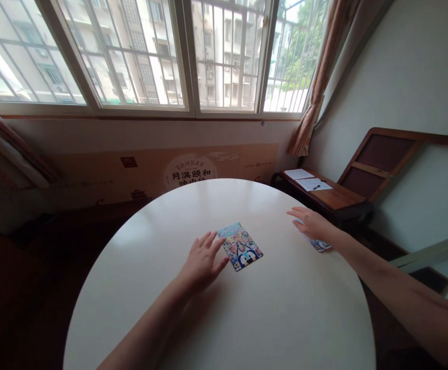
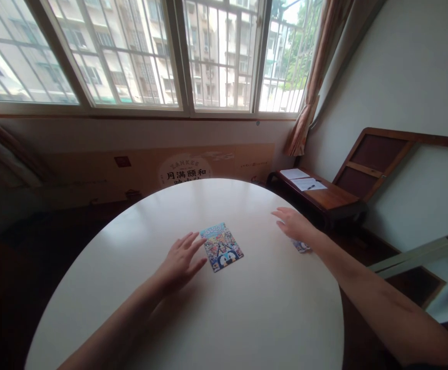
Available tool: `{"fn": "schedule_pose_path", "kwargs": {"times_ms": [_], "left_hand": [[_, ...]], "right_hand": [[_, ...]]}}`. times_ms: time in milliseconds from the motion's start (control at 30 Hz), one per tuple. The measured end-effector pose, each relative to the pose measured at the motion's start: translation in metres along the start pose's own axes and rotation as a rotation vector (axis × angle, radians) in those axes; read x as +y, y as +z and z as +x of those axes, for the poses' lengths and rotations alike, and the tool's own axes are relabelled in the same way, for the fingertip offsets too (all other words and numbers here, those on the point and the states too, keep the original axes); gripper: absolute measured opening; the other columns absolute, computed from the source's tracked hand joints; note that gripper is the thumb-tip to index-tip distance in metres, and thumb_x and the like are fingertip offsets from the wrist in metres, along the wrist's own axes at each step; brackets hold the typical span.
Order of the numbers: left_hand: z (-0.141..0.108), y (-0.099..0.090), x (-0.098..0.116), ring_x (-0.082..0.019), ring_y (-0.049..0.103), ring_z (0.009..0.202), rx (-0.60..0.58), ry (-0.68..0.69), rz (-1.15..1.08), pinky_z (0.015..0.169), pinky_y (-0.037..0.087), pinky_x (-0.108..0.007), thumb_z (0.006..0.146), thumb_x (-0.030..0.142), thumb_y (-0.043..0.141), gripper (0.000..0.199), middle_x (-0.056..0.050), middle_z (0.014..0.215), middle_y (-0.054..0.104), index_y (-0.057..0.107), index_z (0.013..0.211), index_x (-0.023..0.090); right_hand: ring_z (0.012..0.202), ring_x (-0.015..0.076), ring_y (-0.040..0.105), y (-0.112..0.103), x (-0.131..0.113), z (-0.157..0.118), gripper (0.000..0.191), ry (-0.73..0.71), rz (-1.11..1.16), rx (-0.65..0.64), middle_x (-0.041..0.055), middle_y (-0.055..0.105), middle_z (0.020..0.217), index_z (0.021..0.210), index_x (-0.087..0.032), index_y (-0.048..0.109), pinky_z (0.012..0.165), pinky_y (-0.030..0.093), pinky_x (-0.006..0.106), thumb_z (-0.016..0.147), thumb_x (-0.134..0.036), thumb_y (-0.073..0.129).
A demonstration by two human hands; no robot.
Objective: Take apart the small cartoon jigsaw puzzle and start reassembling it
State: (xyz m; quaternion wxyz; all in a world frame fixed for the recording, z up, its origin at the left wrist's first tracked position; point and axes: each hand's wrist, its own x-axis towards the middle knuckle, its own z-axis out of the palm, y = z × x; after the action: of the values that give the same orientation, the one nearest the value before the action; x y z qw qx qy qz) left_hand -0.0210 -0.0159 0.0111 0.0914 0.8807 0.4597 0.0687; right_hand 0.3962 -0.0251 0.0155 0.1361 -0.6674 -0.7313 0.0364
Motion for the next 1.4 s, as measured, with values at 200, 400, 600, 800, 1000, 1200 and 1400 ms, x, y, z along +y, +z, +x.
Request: {"fn": "schedule_pose_path", "kwargs": {"times_ms": [200, 400, 600, 800, 1000, 1200, 1400], "left_hand": [[-0.002, 0.004, 0.025, -0.032, 0.016, 0.154, -0.117, 0.194, 0.033, 0.123, 0.010, -0.056, 0.097, 0.056, 0.046, 0.065, -0.011, 0.167, 0.024, 0.038, 0.156, 0.028], [-0.005, 0.007, 0.035, -0.036, 0.019, 0.153, -0.184, 0.347, 0.061, 0.121, 0.016, -0.061, 0.094, 0.055, 0.053, 0.068, -0.013, 0.165, 0.028, 0.040, 0.155, 0.026], [-0.007, 0.007, 0.033, -0.035, 0.030, 0.150, -0.133, 0.362, 0.058, 0.121, 0.023, -0.059, 0.094, 0.050, 0.056, 0.062, -0.012, 0.161, 0.036, 0.046, 0.150, 0.027], [-0.003, 0.009, 0.019, -0.032, 0.044, 0.142, -0.043, 0.407, -0.028, 0.118, 0.033, -0.050, 0.092, 0.048, 0.061, 0.047, -0.007, 0.152, 0.051, 0.061, 0.136, 0.031], [-0.005, 0.005, 0.006, -0.030, 0.052, 0.134, -0.019, 0.423, -0.037, 0.115, 0.037, -0.048, 0.093, 0.043, 0.061, 0.038, -0.005, 0.145, 0.058, 0.065, 0.130, 0.034], [-0.004, 0.006, 0.001, -0.030, 0.053, 0.133, -0.016, 0.416, -0.015, 0.113, 0.038, -0.048, 0.091, 0.036, 0.064, 0.038, -0.006, 0.143, 0.059, 0.066, 0.129, 0.033], [-0.004, 0.007, 0.005, -0.031, 0.051, 0.134, -0.030, 0.407, -0.012, 0.114, 0.036, -0.050, 0.089, 0.038, 0.065, 0.042, -0.008, 0.145, 0.057, 0.066, 0.130, 0.031]], "right_hand": [[0.136, 0.0284, 0.051, 0.012, 0.064, -0.029, 0.047, -0.012, 0.001, -0.066, 0.0166, 0.055, 0.147, 0.135, -0.014, 0.064, 0.116, 0.036, 0.038, 0.092, -0.028, 0.049], [0.134, 0.0304, 0.050, 0.016, 0.077, -0.031, 0.055, -0.073, 0.028, -0.072, 0.0141, 0.058, 0.143, 0.138, -0.017, 0.062, 0.116, 0.035, 0.041, 0.091, -0.045, 0.053], [0.127, 0.0333, 0.056, 0.001, 0.089, -0.005, 0.062, 0.008, 0.045, -0.100, 0.0172, 0.061, 0.136, 0.135, -0.015, 0.063, 0.111, 0.040, 0.042, 0.081, -0.047, 0.060], [0.082, 0.0253, 0.068, -0.012, 0.084, 0.010, 0.044, 0.149, 0.121, -0.248, 0.0078, 0.072, 0.089, 0.102, -0.018, 0.076, 0.079, 0.053, 0.035, 0.065, -0.043, 0.075], [0.076, 0.0205, 0.066, -0.012, 0.047, -0.014, 0.046, 0.117, 0.304, -0.355, 0.0074, 0.069, 0.092, 0.106, -0.016, 0.072, 0.068, 0.054, 0.030, 0.064, -0.036, 0.076], [0.096, 0.0218, 0.065, 0.002, -0.050, -0.060, 0.032, -0.113, 0.440, -0.436, 0.0055, 0.068, 0.104, 0.107, -0.021, 0.073, 0.087, 0.052, 0.033, 0.075, -0.023, 0.072], [0.089, 0.0184, 0.064, 0.026, -0.158, -0.108, 0.027, -0.534, 0.592, -0.321, 0.0076, 0.064, 0.102, 0.104, -0.019, 0.074, 0.083, 0.053, 0.032, 0.083, -0.009, 0.062]]}}
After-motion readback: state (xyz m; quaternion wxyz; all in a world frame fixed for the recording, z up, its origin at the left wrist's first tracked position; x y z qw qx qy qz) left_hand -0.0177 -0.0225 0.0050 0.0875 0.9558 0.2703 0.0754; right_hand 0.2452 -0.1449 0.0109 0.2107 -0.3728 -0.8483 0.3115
